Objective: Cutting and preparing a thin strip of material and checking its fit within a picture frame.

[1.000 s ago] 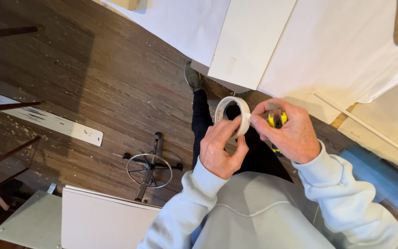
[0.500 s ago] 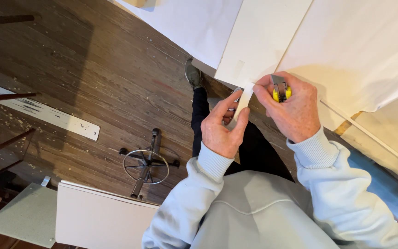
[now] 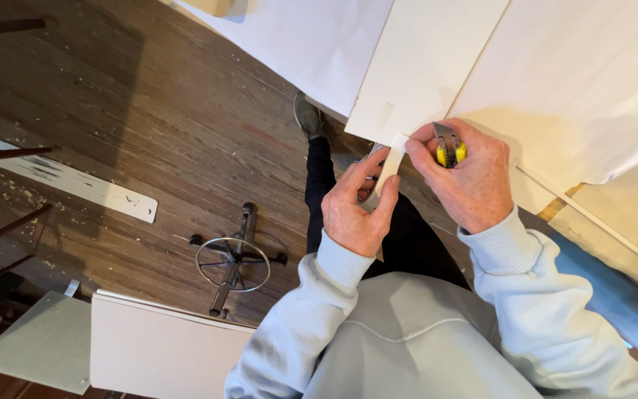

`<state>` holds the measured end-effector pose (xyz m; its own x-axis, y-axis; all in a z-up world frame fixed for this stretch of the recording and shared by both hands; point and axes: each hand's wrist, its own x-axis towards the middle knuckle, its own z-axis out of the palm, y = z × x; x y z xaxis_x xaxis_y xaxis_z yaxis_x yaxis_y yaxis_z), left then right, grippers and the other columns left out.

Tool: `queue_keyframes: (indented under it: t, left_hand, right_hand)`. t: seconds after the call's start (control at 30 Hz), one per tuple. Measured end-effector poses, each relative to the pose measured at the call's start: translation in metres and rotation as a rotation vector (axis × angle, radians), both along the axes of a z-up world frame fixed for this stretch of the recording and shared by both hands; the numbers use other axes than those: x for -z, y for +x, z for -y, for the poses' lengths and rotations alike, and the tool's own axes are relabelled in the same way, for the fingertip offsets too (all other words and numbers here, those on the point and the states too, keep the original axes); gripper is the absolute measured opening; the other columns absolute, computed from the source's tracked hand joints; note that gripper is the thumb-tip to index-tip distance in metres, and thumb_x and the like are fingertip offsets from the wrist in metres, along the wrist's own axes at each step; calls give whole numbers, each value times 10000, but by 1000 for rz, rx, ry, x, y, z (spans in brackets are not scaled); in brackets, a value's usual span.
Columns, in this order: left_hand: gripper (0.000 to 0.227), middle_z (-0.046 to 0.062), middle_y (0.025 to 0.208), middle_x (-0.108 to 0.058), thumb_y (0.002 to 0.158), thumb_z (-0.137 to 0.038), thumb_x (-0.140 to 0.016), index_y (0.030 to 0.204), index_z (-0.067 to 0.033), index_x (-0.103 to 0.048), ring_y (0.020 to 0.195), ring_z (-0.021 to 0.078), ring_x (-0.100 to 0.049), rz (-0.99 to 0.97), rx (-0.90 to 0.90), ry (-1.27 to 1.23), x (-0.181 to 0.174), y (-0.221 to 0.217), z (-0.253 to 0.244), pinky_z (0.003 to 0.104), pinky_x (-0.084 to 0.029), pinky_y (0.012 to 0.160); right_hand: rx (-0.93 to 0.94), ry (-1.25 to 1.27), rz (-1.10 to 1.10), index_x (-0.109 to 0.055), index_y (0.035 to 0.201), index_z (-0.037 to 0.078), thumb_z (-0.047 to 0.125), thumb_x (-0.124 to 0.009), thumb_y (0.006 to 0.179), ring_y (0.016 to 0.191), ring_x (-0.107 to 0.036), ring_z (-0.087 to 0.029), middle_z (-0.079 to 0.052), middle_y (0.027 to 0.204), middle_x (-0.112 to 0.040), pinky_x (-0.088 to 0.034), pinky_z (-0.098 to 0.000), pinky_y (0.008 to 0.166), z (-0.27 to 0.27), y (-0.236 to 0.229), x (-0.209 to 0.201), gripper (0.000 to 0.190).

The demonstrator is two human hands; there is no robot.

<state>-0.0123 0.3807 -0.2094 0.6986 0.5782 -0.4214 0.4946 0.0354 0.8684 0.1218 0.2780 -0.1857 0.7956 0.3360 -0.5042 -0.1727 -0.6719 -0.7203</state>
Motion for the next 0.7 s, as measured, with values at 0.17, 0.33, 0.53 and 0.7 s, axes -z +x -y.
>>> queue_keyframes:
  t: [0.17, 0.33, 0.53, 0.7]
  left_hand:
    - [340, 86, 972, -802, 961, -205, -784, 1299, -166, -767, 808, 274, -789, 0, 14, 25, -1, 0, -1, 352, -633, 715]
    - [345, 80, 965, -797, 960, -197, -786, 1302, -165, -765, 799, 261, -783, 10, 16, 32, 0, 0, -1, 341, -629, 715]
    - [352, 57, 964, -794, 964, -199, -778, 1314, -172, -762, 793, 240, -781, 27, 19, 46, 0, -2, 1, 330, -627, 713]
    - [358, 64, 968, -790, 967, -191, -776, 1323, -161, -753, 789, 247, -780, 43, 10, 52, 1, -3, 2, 340, -624, 711]
  right_hand:
    - [-28, -61, 1, -800, 999, 97, 136, -881, 949, 608, -710, -175, -48, 709, -672, -585, -287, 696, 0, 1, 1, 103]
    - [-32, -59, 30, -802, 1001, 104, 142, -889, 944, 646, -707, -168, -47, 706, -673, -585, -298, 748, 0, -1, 1, 110]
    - [-54, -79, 40, -811, 1003, 109, 174, -902, 950, 727, -699, -178, -53, 746, -702, -579, -328, 787, -1, -4, -1, 124]
    - [-48, -69, 47, -813, 995, 124, 176, -911, 941, 743, -681, -152, -39, 752, -697, -572, -308, 794, 2, -6, 2, 123]
